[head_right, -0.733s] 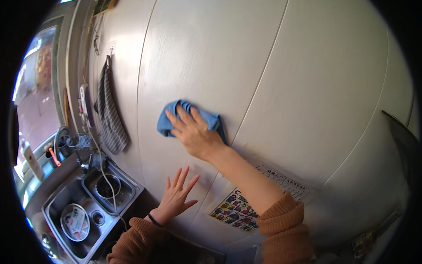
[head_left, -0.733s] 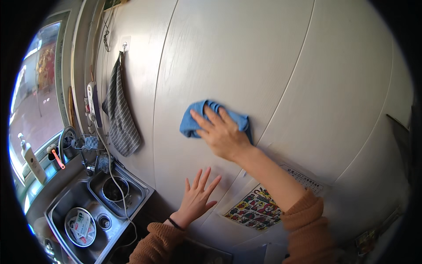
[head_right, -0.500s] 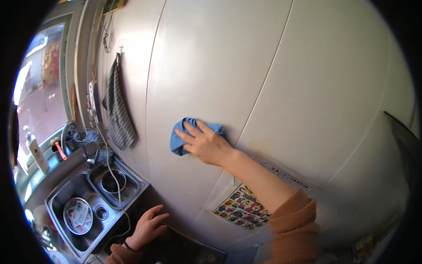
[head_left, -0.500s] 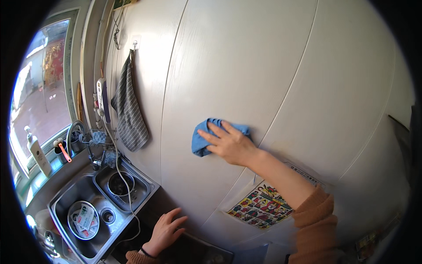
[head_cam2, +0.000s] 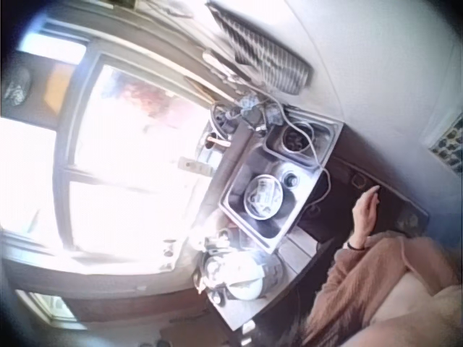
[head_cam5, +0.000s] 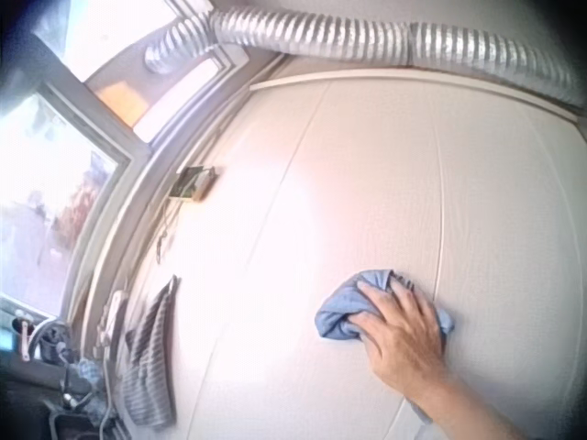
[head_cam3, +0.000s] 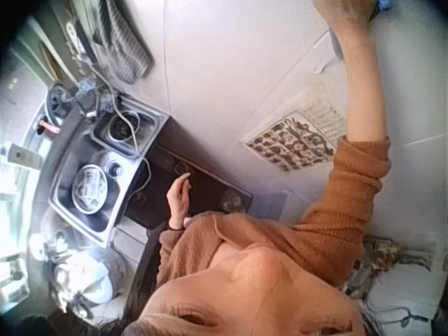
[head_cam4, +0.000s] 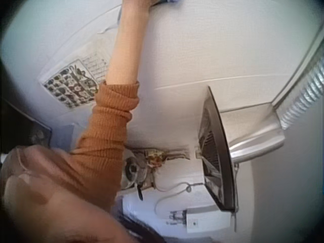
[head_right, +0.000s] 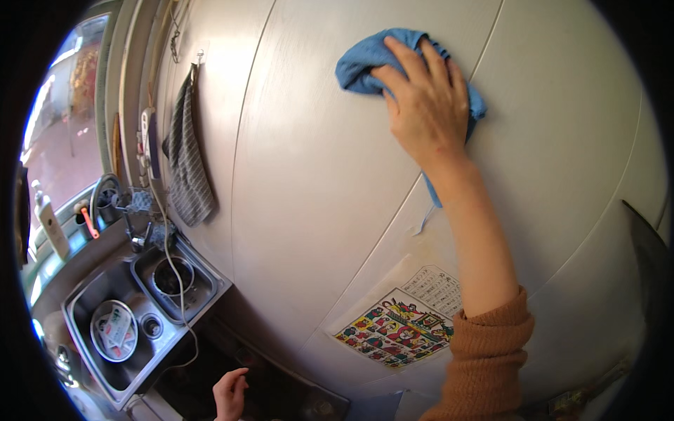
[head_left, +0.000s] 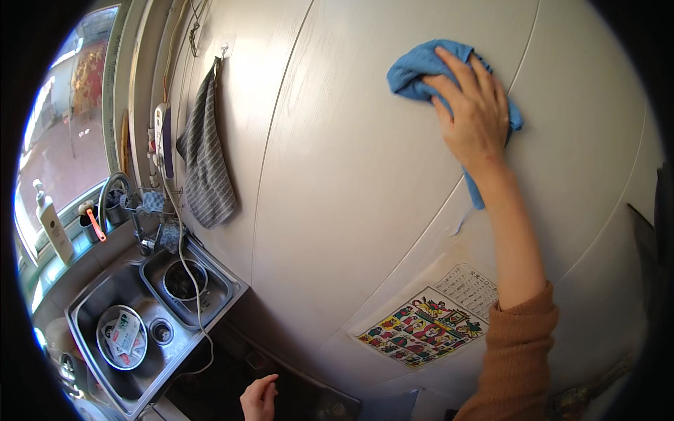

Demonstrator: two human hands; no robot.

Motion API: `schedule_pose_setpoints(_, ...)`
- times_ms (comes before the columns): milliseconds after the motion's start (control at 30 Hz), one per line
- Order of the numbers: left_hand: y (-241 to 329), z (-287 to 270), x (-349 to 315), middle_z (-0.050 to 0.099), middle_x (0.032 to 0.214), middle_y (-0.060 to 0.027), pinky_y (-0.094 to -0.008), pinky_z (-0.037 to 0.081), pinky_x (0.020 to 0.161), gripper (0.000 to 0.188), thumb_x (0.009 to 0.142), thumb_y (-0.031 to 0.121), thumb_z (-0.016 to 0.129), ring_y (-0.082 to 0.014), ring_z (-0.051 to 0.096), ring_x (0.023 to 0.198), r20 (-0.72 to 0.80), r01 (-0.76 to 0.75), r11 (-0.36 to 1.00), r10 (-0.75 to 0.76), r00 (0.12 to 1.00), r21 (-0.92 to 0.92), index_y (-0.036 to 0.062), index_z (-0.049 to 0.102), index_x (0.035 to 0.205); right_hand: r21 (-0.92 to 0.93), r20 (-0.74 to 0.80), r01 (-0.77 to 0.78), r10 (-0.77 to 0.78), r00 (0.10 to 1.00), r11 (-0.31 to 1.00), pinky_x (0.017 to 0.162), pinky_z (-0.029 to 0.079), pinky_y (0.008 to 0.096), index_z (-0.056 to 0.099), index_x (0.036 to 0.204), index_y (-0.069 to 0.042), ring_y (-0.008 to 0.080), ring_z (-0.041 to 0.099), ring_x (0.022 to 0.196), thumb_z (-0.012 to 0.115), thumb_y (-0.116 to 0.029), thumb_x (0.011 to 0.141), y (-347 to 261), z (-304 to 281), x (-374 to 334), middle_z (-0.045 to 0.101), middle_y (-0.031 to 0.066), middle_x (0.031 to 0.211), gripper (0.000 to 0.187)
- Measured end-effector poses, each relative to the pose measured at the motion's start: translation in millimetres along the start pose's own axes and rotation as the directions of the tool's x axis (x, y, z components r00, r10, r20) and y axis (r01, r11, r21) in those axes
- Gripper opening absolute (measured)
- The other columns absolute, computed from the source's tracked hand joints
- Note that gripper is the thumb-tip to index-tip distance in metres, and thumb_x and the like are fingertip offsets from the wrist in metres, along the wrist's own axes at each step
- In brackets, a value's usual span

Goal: The person wipes the kitchen wall and a wall-mounted water heater with a blue cloth. They move around the small kitchen, cleaning the wall near the sink and stove, then proceed to wipe the front and sides of the water heater.

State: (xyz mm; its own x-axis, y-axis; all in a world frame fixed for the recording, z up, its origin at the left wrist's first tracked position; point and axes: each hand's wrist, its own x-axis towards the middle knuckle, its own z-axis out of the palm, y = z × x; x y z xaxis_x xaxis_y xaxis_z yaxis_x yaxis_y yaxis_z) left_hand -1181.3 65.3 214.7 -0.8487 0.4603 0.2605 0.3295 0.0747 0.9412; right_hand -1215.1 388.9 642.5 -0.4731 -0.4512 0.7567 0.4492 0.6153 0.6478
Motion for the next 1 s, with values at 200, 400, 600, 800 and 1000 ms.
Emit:
schedule_pose_setpoints(200,8,21,4,0.06,0.078,-0.0065,-0.0307,0.046,0.059,0.042,0.083,0.001,0.067,-0.0202,0.054,0.063,0.198,-0.329,0.944,0.321,0.926,0.012,0.009,0.06,0.123,0.224,0.266,0.141,-0.2,0.943,0.964,0.108,0.032,0.0496,0.072,0.101,-0.02,0.0252,0.044,0.129,0.067,-0.009,0.08,-17,-17,-35,0.051,-0.0032,0.138,0.024)
schedule_pose_setpoints(400,10,19,-10,0.062,0.085,-0.0054,-0.0272,0.046,0.056,0.051,0.08,-0.002,0.068,-0.0152,0.053,0.059,0.163,-0.104,0.981,0.131,0.978,-0.164,0.0092,0.057,0.129,0.04,0.23,0.022,-0.031,0.973,0.999,0.111,0.029,0.0534,0.071,0.103,-0.019,0.0255,0.043,0.131,0.071,-0.011,0.08,28,-37,3,0.05,-0.0031,0.14,0.025)
schedule_pose_setpoints(600,2,15,-12,0.066,0.091,-0.0079,-0.0268,0.049,0.059,0.047,0.076,0.003,0.074,-0.0203,0.063,0.065,0.239,-0.032,0.997,0.049,0.97,-0.074,0.0084,0.06,0.12,0.066,0.288,0.015,-0.033,0.957,0.998,0.107,0.031,0.0465,0.071,0.106,-0.016,0.0285,0.041,0.132,0.072,-0.012,0.078,11,-34,-13,0.047,-0.0021,0.144,0.029)
schedule_pose_setpoints(800,2,16,-18,0.063,0.089,-0.0064,-0.0297,0.048,0.059,0.05,0.079,0.001,0.069,-0.0175,0.056,0.062,0.284,-0.196,0.98,0.201,0.938,-0.048,0.0089,0.057,0.127,0.066,0.404,0.072,-0.093,0.91,0.995,0.112,0.025,0.0587,0.071,0.107,-0.023,0.0262,0.043,0.131,0.073,-0.015,0.078,-9,-43,-17,0.049,-0.0034,0.141,0.03)
schedule_pose_setpoints(1000,1,14,-22,0.064,0.09,-0.0077,-0.0318,0.049,0.06,0.048,0.079,0.002,0.069,-0.0203,0.058,0.064,0.314,-0.239,0.971,0.229,0.921,-0.006,0.0088,0.058,0.125,-0.055,0.329,0.005,0.014,0.944,0.998,0.113,0.023,0.0585,0.07,0.105,-0.018,0.0233,0.044,0.131,0.073,-0.014,0.077,10,-38,2,0.047,-0.0059,0.143,0.028)
